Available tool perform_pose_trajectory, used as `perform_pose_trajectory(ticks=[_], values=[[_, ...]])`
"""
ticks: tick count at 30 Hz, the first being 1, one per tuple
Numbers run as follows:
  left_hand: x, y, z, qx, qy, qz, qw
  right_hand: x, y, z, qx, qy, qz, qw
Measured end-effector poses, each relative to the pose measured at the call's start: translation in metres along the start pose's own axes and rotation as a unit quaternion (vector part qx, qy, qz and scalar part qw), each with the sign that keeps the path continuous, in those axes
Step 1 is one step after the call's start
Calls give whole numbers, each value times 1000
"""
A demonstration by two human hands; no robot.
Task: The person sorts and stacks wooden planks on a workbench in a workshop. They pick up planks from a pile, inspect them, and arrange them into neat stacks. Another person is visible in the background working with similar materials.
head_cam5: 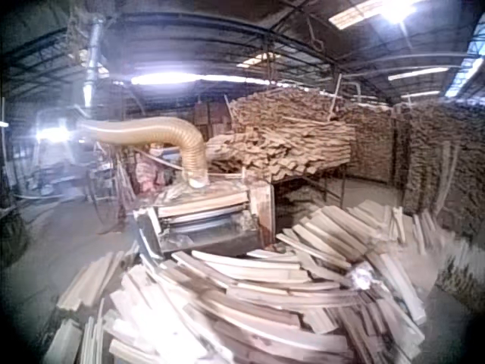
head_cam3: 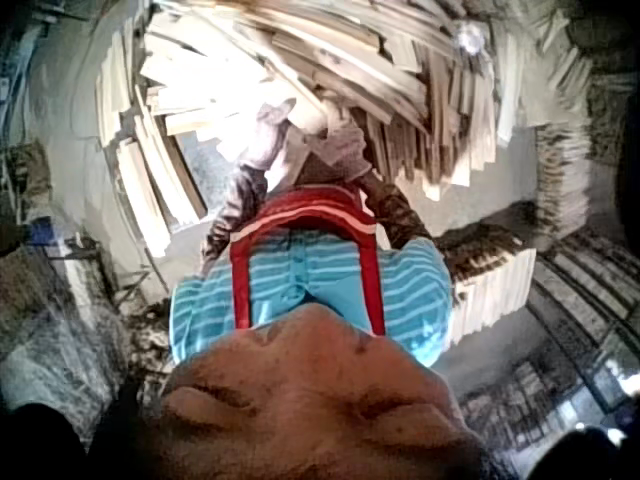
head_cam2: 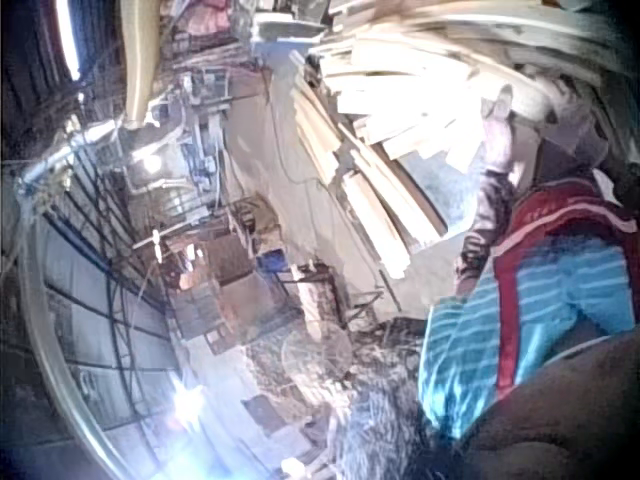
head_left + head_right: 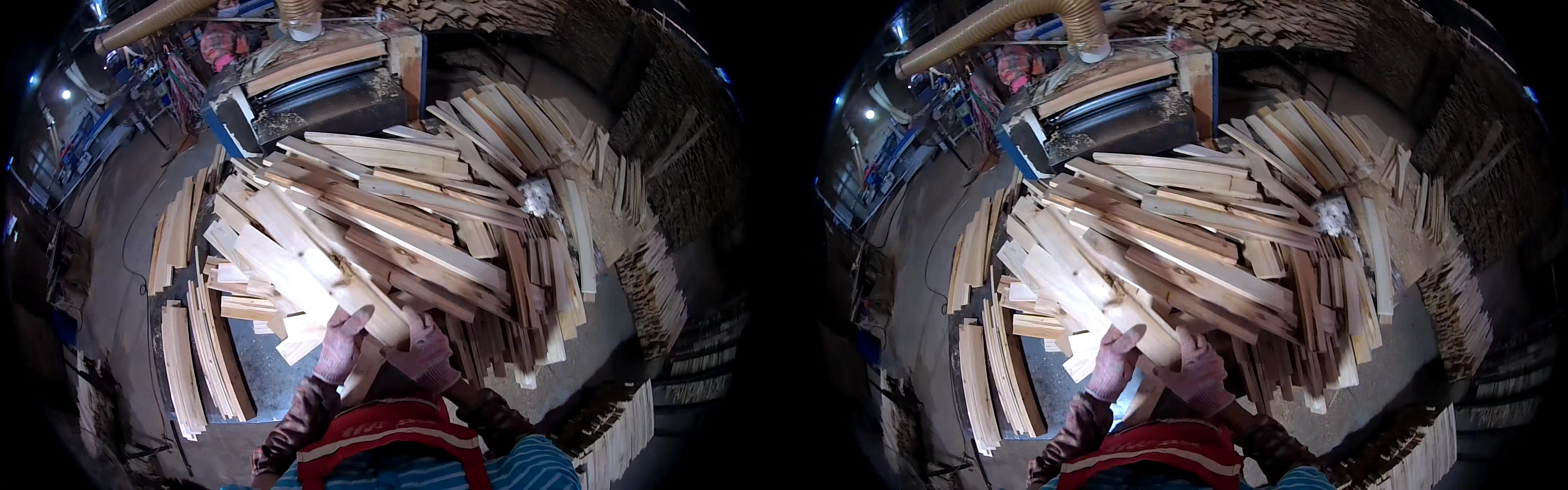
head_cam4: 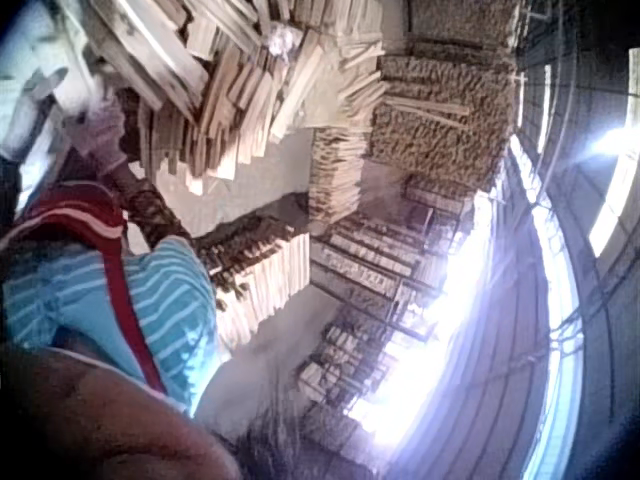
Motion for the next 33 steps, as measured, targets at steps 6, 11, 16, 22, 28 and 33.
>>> perform_pose_trajectory(ticks=[6,11,16,22,28,33], values=[[25,48,16,-74,-5,52,996,-13,-34,-15,-62,-39,-108,992],[39,78,30,-94,-12,98,991,-14,-49,-39,-63,1,-109,992],[54,104,32,-44,-37,135,989,-10,-70,-54,-21,16,-130,991],[56,89,33,-95,-15,110,989,-4,-101,-101,40,51,-167,984],[27,-8,47,-84,-11,1,996,-9,-280,-226,-288,93,-314,900],[-6,-63,77,-89,-27,-83,992,44,-366,-228,-237,23,-229,944]])
Point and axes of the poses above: each hand's wrist, its own x-axis towards the middle knuckle, its own y-axis out of the palm, z = x × y, the point moved 9 cm from there along x, towards the middle knuckle, and after that the axes turned 12 degrees about x, right-handed, at the moved point
